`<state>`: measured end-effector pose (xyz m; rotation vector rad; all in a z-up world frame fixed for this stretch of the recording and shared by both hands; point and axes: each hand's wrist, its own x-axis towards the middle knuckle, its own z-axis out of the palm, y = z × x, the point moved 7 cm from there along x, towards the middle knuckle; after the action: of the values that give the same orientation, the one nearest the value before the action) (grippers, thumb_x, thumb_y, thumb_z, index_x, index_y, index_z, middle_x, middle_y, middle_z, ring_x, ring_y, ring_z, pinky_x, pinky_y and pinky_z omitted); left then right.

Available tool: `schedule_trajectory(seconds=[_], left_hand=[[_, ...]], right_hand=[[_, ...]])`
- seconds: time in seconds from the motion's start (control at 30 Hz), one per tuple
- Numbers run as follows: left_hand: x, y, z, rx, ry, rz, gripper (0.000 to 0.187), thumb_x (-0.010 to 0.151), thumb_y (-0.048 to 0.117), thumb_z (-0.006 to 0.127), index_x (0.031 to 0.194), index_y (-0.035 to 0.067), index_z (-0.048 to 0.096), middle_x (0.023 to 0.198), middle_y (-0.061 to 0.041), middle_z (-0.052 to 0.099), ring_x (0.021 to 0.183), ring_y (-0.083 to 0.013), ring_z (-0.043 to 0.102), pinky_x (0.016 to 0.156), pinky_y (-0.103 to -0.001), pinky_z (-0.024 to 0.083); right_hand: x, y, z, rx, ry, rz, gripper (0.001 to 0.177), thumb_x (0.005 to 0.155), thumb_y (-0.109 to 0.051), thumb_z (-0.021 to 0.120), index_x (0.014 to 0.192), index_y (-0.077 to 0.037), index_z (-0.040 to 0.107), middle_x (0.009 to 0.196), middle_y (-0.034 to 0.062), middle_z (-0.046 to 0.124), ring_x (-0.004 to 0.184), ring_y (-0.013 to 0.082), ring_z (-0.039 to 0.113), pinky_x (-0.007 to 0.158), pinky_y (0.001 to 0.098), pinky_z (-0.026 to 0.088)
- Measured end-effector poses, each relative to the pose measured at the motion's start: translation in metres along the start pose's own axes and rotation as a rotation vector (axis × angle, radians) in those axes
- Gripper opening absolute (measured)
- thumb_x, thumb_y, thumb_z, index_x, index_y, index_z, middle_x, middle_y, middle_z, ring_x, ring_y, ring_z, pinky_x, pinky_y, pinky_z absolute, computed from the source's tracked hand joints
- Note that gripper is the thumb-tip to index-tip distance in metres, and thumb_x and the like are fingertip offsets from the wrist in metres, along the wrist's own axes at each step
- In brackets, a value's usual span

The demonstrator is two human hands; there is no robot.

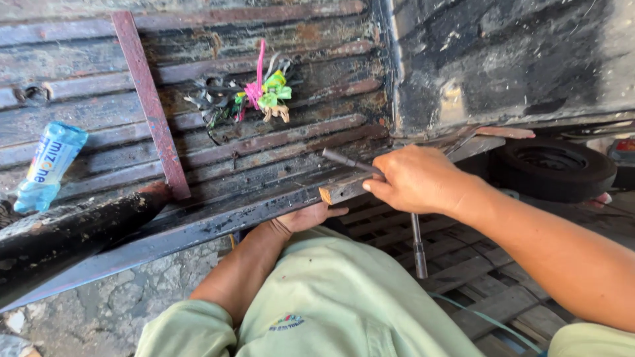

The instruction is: Tightening bolts and adjusting a metal frame component in the bed of a pickup truck using wrenches and bars.

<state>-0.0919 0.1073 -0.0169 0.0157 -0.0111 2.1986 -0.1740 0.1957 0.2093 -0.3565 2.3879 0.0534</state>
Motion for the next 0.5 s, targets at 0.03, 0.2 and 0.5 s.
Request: schedule_trajectory(seconds=[0.03,0.2,0.5], left_hand=[[-0.001,-0.002,-0.003,0.080,0.051,-0.025,0.088,0.089,0.066,0.060,0.159,0.019,0.038,0.170,-0.009,0.032,0.160,-0.0336,0.023,0.124,-0.078,0.008],[-0.002,0.002,0.010,-0.101,0.055,-0.028,0.085,0.090,0.064,0.058,0.159,0.019,0.037,0.170,-0.008,0.030,0.158,-0.0345,0.024,0.122,-0.077,0.008],[-0.001,0.008,0.027,-0.116,-0.022,0.024,0.097,0.086,0.075,0.054,0.163,0.021,0.031,0.172,-0.007,0.026,0.159,-0.0355,0.021,0.122,-0.075,0.011]], right_hand=[[-0.002,-0.002,-0.002,0.006,0.009,-0.016,0.040,0.088,-0.046,0.064,0.083,-0.006,0.071,0.081,0.0190,0.072,0.084,0.0433,0.069,0.074,0.0564,0.055],[-0.046,0.011,-0.044,0.080,-0.141,0.071,0.043,0.085,-0.052,0.071,0.090,-0.009,0.066,0.075,0.0133,0.071,0.075,0.0341,0.068,0.070,0.0482,0.054],[-0.113,0.033,-0.052,0.353,-0.150,0.408,0.029,0.084,-0.022,0.082,0.100,-0.009,0.063,0.083,0.0079,0.071,0.069,0.0211,0.070,0.067,0.0367,0.058]])
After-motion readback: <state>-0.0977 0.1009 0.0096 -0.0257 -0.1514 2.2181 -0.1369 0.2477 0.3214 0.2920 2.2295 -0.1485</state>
